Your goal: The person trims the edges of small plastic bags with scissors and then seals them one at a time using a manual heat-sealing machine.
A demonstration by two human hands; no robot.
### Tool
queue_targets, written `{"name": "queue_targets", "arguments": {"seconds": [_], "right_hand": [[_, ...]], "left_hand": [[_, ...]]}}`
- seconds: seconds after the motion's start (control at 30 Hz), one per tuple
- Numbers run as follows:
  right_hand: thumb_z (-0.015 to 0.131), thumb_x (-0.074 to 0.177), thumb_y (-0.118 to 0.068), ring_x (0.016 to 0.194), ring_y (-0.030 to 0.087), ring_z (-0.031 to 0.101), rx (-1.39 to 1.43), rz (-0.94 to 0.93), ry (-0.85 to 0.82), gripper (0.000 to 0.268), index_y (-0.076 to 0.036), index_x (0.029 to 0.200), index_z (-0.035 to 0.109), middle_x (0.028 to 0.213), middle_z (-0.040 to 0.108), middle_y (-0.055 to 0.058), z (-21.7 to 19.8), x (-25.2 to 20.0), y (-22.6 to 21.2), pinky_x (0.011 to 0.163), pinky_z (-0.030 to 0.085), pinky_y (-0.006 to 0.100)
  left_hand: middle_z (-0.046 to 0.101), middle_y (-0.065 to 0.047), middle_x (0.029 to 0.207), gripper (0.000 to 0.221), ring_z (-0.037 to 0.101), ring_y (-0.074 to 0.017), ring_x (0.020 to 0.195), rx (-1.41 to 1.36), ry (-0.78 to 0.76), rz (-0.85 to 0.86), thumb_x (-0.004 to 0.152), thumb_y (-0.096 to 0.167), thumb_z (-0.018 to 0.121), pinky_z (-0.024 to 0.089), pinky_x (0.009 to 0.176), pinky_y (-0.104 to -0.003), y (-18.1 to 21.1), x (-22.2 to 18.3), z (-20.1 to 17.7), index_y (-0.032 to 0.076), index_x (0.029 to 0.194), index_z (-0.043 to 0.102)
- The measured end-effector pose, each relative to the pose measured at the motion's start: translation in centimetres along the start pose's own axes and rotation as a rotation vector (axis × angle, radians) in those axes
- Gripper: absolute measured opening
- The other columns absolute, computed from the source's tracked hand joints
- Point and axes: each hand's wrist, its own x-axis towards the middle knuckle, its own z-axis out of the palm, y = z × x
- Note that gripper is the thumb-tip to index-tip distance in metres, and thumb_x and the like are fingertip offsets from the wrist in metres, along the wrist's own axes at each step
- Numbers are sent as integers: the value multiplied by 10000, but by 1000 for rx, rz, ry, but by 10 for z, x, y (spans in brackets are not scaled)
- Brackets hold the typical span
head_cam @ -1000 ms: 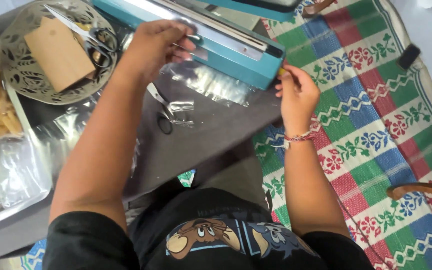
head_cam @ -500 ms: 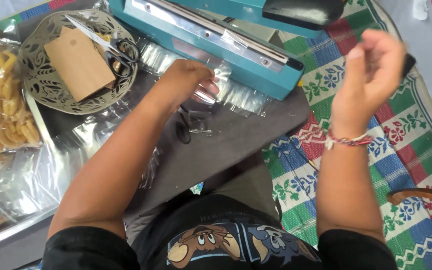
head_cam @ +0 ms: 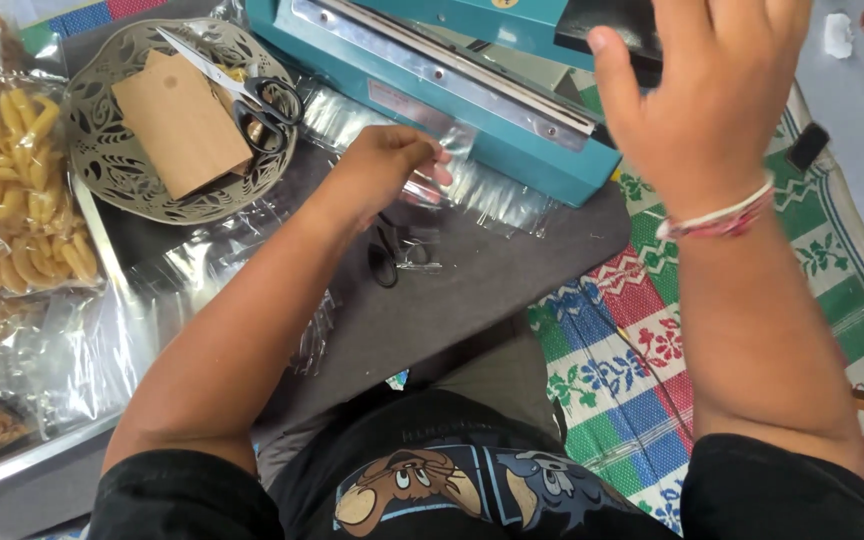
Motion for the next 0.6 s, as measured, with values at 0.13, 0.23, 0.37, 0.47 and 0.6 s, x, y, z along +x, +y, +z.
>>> {"name": "queue_targets", "arguments": {"seconds": [0.13, 0.23, 0.37, 0.47, 0.6], "right_hand": [[595, 1005, -82, 710, 232, 534, 163, 110, 61, 215, -93, 828, 716, 766, 602, 65, 6, -23, -70, 686, 404, 375], [686, 1056, -249, 682, 296, 723, 501, 486, -435, 268, -46, 901, 768, 707, 703, 107, 19, -38, -113, 543, 544, 381], [633, 1008, -320, 853, 198, 747, 1251, 1204, -463, 276, -88, 1088, 758, 889, 773, 118, 41, -44, -128, 636, 578, 297], [642, 1005, -221, 844, 155, 736, 1397, 1332, -265, 213, -44, 1040, 756, 936, 779, 124, 43, -39, -127, 621, 558, 210], [684, 999, -148, 682, 124, 704, 1308, 1234, -140, 146, -33, 988, 773, 894, 775, 139, 44, -35, -118, 533, 516, 175]], "left_hand": [[799, -6, 889, 215, 627, -58, 697, 115, -17, 76, 1034, 218, 555, 475, 631, -217, -5, -12, 0, 120, 1028, 747], [772, -112, 867, 230, 780, -211, 787, 83, -57, 242, 1001, 213, 574, 611, 730, -315, -16, -12, 4, 61, 1032, 744], [774, -100, 851, 212, 788, -215, 778, 125, -92, 247, 1004, 211, 595, 588, 723, -293, -22, -26, 13, 72, 1031, 753], [780, -108, 842, 215, 788, -211, 769, 166, -83, 215, 999, 189, 596, 578, 721, -279, -26, -38, 13, 52, 1034, 758], [787, -112, 844, 226, 795, -208, 778, 198, -37, 188, 994, 183, 603, 580, 730, -288, -29, -51, 9, 37, 1059, 763]]}}
